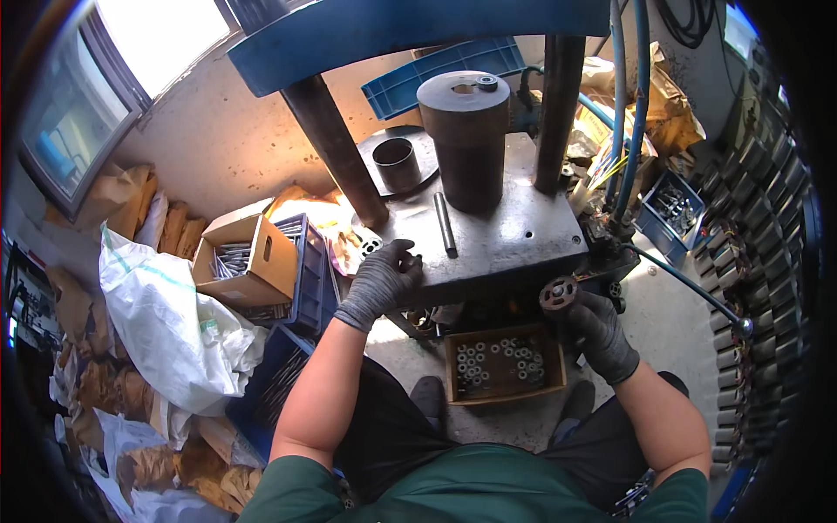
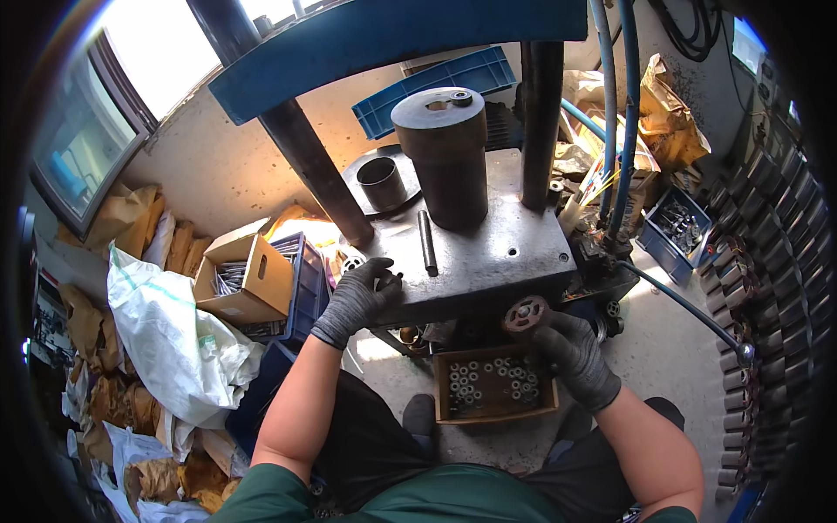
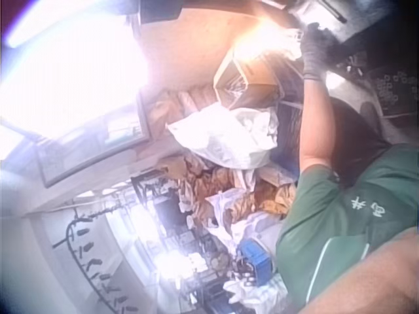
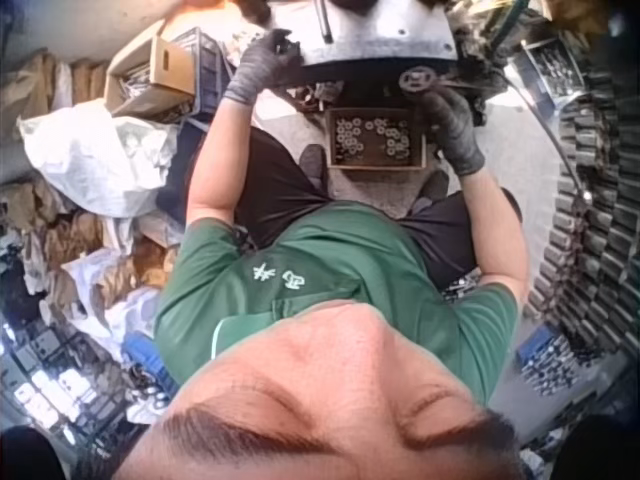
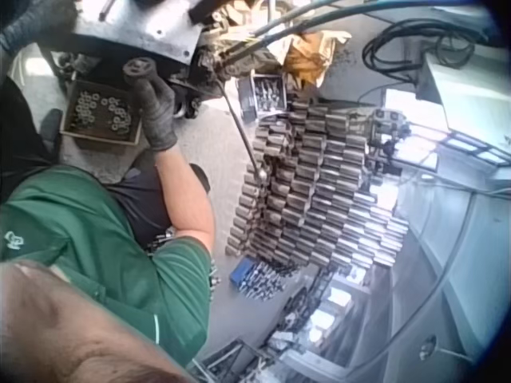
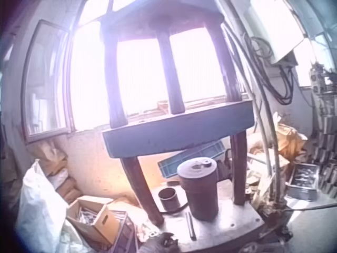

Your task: Operate a manual press machine to assemble metal bearing components.

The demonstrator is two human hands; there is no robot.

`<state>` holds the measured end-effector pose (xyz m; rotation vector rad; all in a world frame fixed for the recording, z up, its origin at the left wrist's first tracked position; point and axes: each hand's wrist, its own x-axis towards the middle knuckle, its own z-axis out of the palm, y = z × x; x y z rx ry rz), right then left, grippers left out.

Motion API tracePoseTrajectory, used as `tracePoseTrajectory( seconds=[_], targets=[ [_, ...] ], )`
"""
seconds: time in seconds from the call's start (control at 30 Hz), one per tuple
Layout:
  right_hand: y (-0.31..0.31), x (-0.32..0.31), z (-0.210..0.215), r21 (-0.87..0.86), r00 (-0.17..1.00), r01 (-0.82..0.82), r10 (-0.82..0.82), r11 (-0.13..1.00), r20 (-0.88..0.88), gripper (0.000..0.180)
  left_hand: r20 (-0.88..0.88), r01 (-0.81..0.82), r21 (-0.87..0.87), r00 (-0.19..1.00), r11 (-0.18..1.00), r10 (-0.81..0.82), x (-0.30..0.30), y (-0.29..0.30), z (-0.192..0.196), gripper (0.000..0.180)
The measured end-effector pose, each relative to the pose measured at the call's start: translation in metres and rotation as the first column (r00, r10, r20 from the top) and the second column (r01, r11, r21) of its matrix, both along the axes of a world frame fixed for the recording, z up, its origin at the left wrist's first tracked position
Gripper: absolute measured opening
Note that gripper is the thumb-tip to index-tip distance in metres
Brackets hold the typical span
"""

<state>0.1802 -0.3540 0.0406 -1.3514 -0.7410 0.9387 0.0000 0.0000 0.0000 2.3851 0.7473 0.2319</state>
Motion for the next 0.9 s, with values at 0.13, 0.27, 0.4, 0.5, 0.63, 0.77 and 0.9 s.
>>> tracePoseTrajectory(
  seconds=[0.13, 0.27, 0.4, 0.5, 0.63, 0.77, 0.9],
  targets=[
    [-0.003, 0.001, 0.000, -0.043, 0.999, 0.013, -0.012, 0.999, 0.035, 0.054, 0.130, -0.032, 0.051, 0.991, 0.998, 0.025, 0.003, -0.001, -0.004, 0.054],
    [0.001, 0.003, -0.002, -0.038, 1.000, 0.023, -0.023, 0.999, -0.007, 0.049, 0.238, -0.110, 0.234, 0.970, 0.966, 0.053, 0.006, -0.021, 0.011, 0.051],
    [0.015, -0.001, 0.005, -0.078, 1.000, 0.000, -0.002, 0.997, -0.031, 0.043, 0.490, -0.060, 0.308, 0.865, 0.949, -0.105, 0.015, -0.075, 0.034, 0.047],
    [0.023, 0.004, -0.012, -0.117, 0.998, -0.021, 0.014, 0.993, -0.062, 0.038, 0.587, 0.196, 0.214, 0.758, 0.957, -0.286, 0.042, -0.101, 0.021, 0.049],
    [0.044, 0.002, -0.026, -0.066, 0.998, 0.046, -0.043, 0.997, 0.051, 0.037, 0.621, 0.255, 0.220, 0.707, 0.941, -0.337, 0.064, -0.124, 0.016, 0.043],
    [0.054, 0.012, -0.042, -0.081, 0.987, 0.023, -0.010, 0.996, 0.159, 0.038, 0.486, 0.153, 0.213, 0.840, 0.965, -0.241, 0.083, -0.121, 0.008, 0.032],
    [0.059, 0.013, -0.025, -0.172, 0.998, -0.009, 0.019, 0.985, 0.053, 0.039, 0.448, 0.102, 0.131, 0.881, 0.986, -0.151, 0.095, -0.119, 0.008, 0.029]
  ],
)
